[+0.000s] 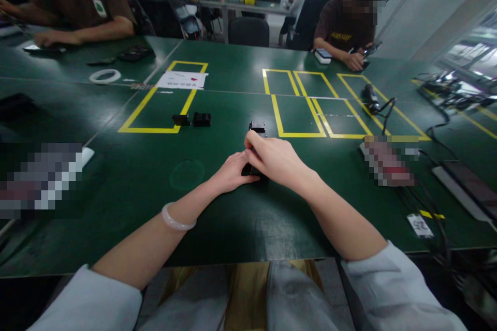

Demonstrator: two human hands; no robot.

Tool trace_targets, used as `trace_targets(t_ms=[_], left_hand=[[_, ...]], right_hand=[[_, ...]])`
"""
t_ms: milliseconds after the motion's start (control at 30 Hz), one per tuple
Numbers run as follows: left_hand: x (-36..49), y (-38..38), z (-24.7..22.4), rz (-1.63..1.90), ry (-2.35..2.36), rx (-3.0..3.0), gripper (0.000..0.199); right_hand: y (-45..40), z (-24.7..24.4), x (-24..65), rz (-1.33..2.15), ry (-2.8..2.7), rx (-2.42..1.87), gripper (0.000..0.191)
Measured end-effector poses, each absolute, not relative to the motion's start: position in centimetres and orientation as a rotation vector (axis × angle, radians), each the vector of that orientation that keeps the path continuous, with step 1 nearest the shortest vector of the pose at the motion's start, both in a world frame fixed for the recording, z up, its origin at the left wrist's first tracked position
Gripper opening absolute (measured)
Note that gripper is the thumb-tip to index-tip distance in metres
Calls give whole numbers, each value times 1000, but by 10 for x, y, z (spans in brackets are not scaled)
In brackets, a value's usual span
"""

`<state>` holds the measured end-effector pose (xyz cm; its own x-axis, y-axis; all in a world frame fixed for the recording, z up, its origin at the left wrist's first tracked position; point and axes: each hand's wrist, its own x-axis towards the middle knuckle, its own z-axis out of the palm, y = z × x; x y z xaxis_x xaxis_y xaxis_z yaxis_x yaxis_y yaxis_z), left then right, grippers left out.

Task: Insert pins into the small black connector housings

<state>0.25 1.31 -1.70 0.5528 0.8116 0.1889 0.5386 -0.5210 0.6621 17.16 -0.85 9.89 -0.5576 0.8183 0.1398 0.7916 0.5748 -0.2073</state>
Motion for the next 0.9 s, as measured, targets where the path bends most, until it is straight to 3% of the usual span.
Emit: trace_targets(t_ms=[900], left_hand=[[3, 13, -15, 667, 1083, 2257, 60]], right_hand=[[-9, 101, 172, 237, -2572, -1334, 21]])
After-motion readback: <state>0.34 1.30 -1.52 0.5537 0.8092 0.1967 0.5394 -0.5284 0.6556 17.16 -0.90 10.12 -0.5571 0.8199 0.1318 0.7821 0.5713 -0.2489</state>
